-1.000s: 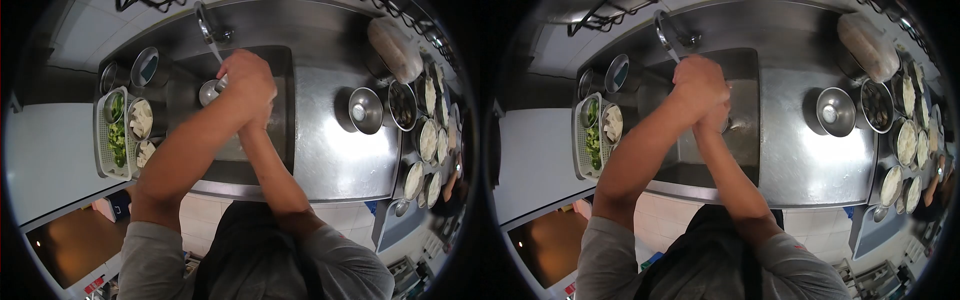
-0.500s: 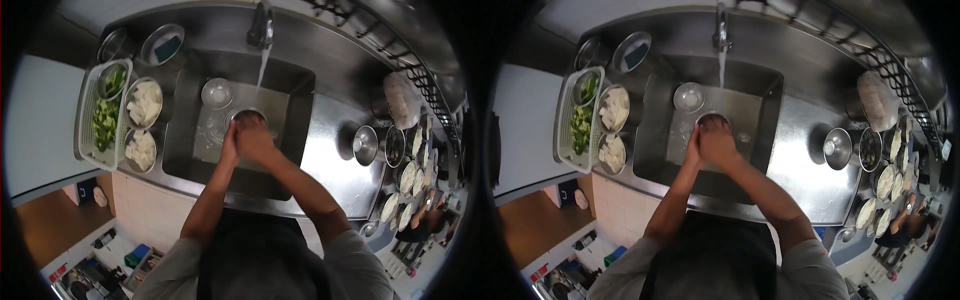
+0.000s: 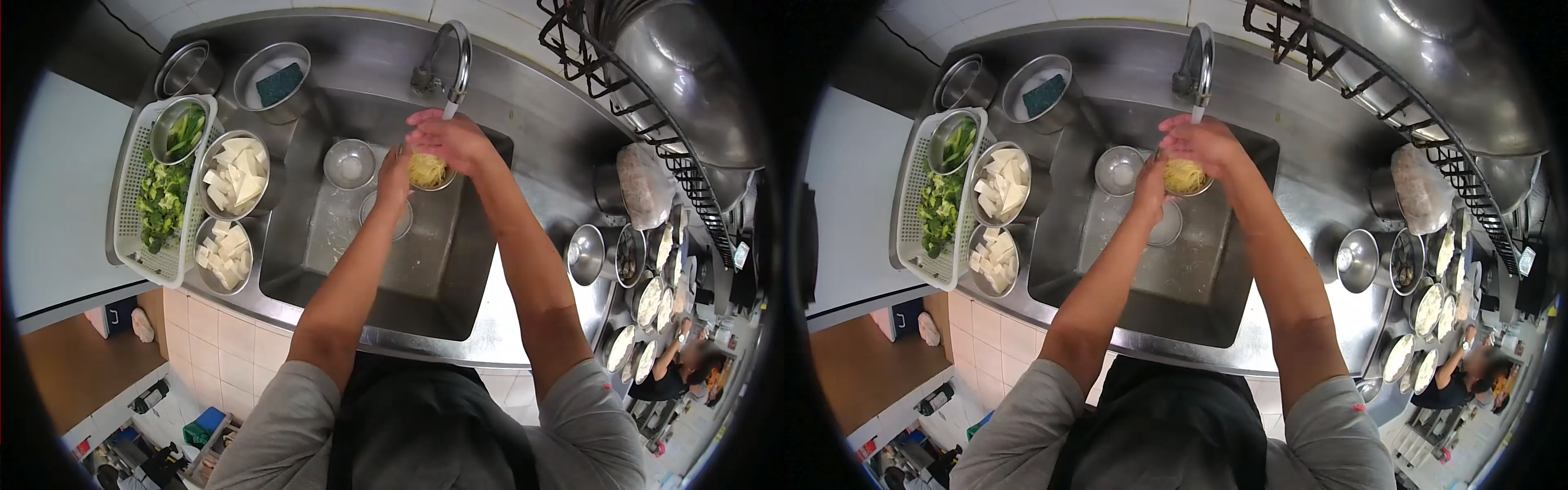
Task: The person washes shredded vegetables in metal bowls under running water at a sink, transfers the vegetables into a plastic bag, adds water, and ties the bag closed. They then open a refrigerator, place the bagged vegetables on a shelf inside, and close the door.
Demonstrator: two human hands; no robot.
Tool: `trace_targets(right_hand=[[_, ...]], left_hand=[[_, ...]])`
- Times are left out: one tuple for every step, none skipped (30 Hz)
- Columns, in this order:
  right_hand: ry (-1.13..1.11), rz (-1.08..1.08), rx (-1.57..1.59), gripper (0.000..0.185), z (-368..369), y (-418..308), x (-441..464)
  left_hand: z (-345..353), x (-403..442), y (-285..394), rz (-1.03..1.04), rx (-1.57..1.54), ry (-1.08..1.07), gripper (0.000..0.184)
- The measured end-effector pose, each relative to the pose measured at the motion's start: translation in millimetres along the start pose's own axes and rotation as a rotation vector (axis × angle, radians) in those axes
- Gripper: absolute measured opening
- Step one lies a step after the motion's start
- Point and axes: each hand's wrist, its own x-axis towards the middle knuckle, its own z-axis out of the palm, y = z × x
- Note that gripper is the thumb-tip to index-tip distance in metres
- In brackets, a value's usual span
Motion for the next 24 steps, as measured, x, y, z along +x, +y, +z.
trace_targets(right_hand=[[-0.006, -0.054, -0.251, 0.013, 0.1, -3.0, -3.8], [-0.002, -0.105, -0.514, 0.013, -1.5, -3.4, -6.1], [0.004, -0.156, -0.776, 0.014, -4.7, -3.3, -8.0], [0.010, -0.205, -1.038, 0.014, -8.2, -2.3, -9.9], [-0.093, -0.233, -1.140, 0.015, -9.8, 6.2, -11.8], [-0.200, -0.263, -1.240, 0.016, -8.9, 21.3, -14.1], [-0.311, -0.295, -1.340, 0.017, 0.0, 24.6, -22.6], [-0.251, -0.209, -1.387, 0.017, 3.1, 23.0, -31.3], [-0.217, -0.249, -1.550, 0.017, 2.7, 20.4, -35.3], [-0.179, -0.291, -1.711, 0.017, 0.0, 18.9, -38.4], [-0.139, -0.331, -1.868, 0.019, -2.9, 18.8, -42.3], [-0.199, -0.333, -1.755, 0.020, -6.4, 17.2, -45.8], [-0.259, -0.336, -1.641, 0.021, -10.1, 15.3, -48.1], [-0.317, -0.337, -1.525, 0.022, -11.5, 15.2, -49.6], [-0.315, -0.340, -1.595, 0.022, -11.0, 16.6, -50.8], [-0.310, -0.341, -1.665, 0.021, -11.1, 17.9, -52.5], [-0.305, -0.344, -1.738, 0.021, -12.0, 17.7, -52.8], [-0.187, -0.439, -1.673, 0.020, -14.6, 18.6, -50.6], [-0.071, -0.531, -1.601, 0.019, -17.9, 21.6, -47.7], [0.044, -0.619, -1.521, 0.018, -20.1, 23.5, -44.9], [0.122, -0.599, -1.403, 0.019, -20.9, 22.4, -42.0], [0.199, -0.578, -1.283, 0.020, -22.2, 20.0, -37.7], [0.275, -0.556, -1.162, 0.020, -24.6, 16.4, -32.4], [0.243, -0.378, -0.779, 0.021, -27.6, 15.3, -22.5]], left_hand=[[-0.5, 3.1, 0.9, 0.018, -0.024, -0.039, 0.063], [-3.3, 5.6, 1.8, 0.036, -0.048, -0.078, 0.063], [-4.5, 9.4, 1.3, 0.053, -0.070, -0.120, 0.064], [-3.8, 14.3, -0.3, 0.074, -0.072, -0.135, 0.063], [-3.3, 18.3, -1.0, 0.097, -0.074, -0.148, 0.062], [-3.1, 21.3, -2.6, 0.122, -0.077, -0.159, 0.061], [-1.0, 16.9, 1.1, 0.118, -0.068, -0.151, 0.062], [0.5, 11.7, 4.2, 0.114, -0.061, -0.141, 0.062], [1.1, 8.9, 5.1, 0.110, -0.054, -0.130, 0.063], [0.3, 9.5, 3.8, 0.109, -0.058, -0.130, 0.063], [-1.4, 8.7, 2.1, 0.105, -0.060, -0.131, 0.063], [-1.6, 6.1, 4.6, 0.103, -0.063, -0.131, 0.063], [-1.2, 3.8, 7.3, 0.111, -0.046, -0.126, 0.063], [-1.1, 0.4, 9.0, 0.118, -0.029, -0.120, 0.064], [0.1, -5.9, 12.8, 0.123, -0.012, -0.115, 0.064], [2.1, -11.7, 16.0, 0.103, -0.011, -0.114, 0.065], [5.1, -16.2, 20.0, 0.085, -0.012, -0.114, 0.067], [6.9, -17.2, 22.2, 0.070, -0.016, -0.112, 0.069], [7.2, -15.4, 21.6, 0.067, -0.020, -0.131, 0.065], [7.2, -12.9, 20.7, 0.063, -0.023, -0.151, 0.062], [7.3, -11.5, 19.9, 0.059, -0.024, -0.172, 0.059], [7.7, -11.0, 18.7, 0.049, -0.012, -0.175, 0.056], [9.6, -10.2, 17.9, 0.040, 0.000, -0.179, 0.053], [12.8, -9.0, 17.4, 0.032, 0.012, -0.186, 0.050]])
